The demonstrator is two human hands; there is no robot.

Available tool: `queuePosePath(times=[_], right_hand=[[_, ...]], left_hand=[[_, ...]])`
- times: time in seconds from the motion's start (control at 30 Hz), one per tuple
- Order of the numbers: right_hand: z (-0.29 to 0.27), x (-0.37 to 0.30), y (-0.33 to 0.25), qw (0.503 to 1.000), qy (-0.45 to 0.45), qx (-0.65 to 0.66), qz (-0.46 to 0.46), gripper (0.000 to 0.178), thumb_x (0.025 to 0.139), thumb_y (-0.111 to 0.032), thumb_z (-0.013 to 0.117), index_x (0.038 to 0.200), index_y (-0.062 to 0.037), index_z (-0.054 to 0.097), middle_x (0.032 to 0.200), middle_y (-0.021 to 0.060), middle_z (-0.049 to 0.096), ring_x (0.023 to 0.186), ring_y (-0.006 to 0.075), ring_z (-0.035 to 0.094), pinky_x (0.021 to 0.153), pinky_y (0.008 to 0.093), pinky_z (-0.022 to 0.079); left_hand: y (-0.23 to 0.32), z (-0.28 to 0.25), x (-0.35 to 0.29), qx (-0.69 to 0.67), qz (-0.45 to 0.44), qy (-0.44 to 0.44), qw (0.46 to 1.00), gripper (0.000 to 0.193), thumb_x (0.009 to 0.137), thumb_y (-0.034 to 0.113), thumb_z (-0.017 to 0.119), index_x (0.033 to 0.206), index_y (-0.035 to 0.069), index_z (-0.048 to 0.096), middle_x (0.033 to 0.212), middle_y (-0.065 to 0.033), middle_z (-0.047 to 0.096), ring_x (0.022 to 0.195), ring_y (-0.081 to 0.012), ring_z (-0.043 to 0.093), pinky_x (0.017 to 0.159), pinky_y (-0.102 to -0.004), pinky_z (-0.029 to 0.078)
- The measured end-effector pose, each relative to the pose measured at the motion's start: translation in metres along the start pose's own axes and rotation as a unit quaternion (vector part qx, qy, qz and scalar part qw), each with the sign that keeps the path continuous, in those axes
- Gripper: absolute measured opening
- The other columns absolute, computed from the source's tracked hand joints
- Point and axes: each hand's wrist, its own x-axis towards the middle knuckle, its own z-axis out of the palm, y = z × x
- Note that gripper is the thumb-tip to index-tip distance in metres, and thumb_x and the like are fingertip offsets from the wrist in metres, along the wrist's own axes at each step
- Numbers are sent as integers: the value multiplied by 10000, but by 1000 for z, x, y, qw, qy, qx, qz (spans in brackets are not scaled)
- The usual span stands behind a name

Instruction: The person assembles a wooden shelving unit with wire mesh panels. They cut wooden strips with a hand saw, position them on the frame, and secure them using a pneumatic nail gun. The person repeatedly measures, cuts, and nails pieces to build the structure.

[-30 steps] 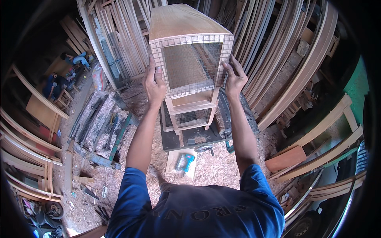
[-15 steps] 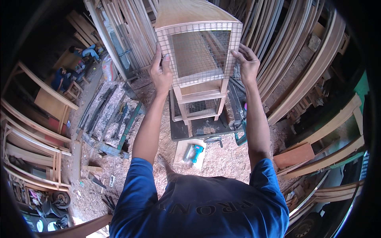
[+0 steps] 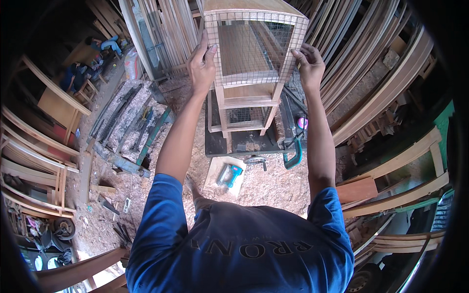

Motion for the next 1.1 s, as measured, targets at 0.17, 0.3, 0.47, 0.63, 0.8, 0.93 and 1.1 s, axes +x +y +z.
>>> queuePosePath(times=[0.17, 0.3, 0.47, 0.63, 0.8, 0.93, 1.1], right_hand=[[-1, -2, 6, 999, 3, -49, -2, 199, 880, -83, 766, 996, 8, 633, 923, 82, 738, 878, 125, 689, 795, 266, 537], [-9, 4, 2, 994, -25, -110, -13, 179, 892, -113, 770, 960, -24, 629, 833, -1, 672, 760, 68, 585, 690, 241, 470], [-14, 9, -9, 975, -62, -212, -40, 209, 890, -143, 765, 1003, -12, 647, 887, 57, 725, 812, 113, 656, 750, 286, 529], [-16, 8, -14, 963, -78, -248, -71, 254, 941, -179, 701, 1120, -43, 584, 947, 98, 736, 885, 183, 699, 778, 342, 550], [-19, 11, -14, 958, -88, -264, -60, 252, 943, -251, 704, 1052, -53, 592, 924, 99, 720, 861, 198, 678, 786, 368, 529], [-20, 15, -17, 963, -109, -246, -21, 289, 918, -307, 716, 1043, -69, 610, 920, 144, 709, 867, 286, 673, 774, 425, 507], [-21, 15, -19, 951, -110, -287, -20, 295, 923, -310, 703, 1047, -62, 600, 908, 159, 702, 890, 297, 674, 781, 433, 509]], left_hand=[[-1, 2, 1, 26, 50, 16, 998, 503, 991, 194, 620, 1467, 93, 489, 1398, -212, 570, 1270, -337, 582, 999, -410, 513], [0, 1, 3, 55, 66, 1, 996, 519, 1011, 226, 588, 1498, 111, 448, 1422, -218, 548, 1302, -353, 551, 1027, -423, 489], [4, 2, 3, 40, 51, -7, 998, 497, 1013, 208, 583, 1475, 60, 472, 1444, -212, 534, 1344, -333, 515, 1074, -396, 436], [7, 3, 0, 61, 46, -2, 997, 493, 1036, 154, 520, 1519, 141, 424, 1399, -211, 572, 1300, -357, 551, 1042, -431, 473], [8, 4, 2, 84, -24, -18, 996, 519, 1010, 115, 543, 1515, 121, 425, 1393, -179, 587, 1248, -344, 595, 1020, -411, 484], [12, 10, 5, 116, 88, 42, 989, 516, 991, 88, 551, 1497, 96, 444, 1367, -192, 601, 1175, -362, 638, 949, -411, 511], [12, 7, 4, 125, 72, 21, 989, 502, 999, 88, 530, 1487, 33, 427, 1411, -234, 549, 1253, -374, 577, 982, -409, 480]])
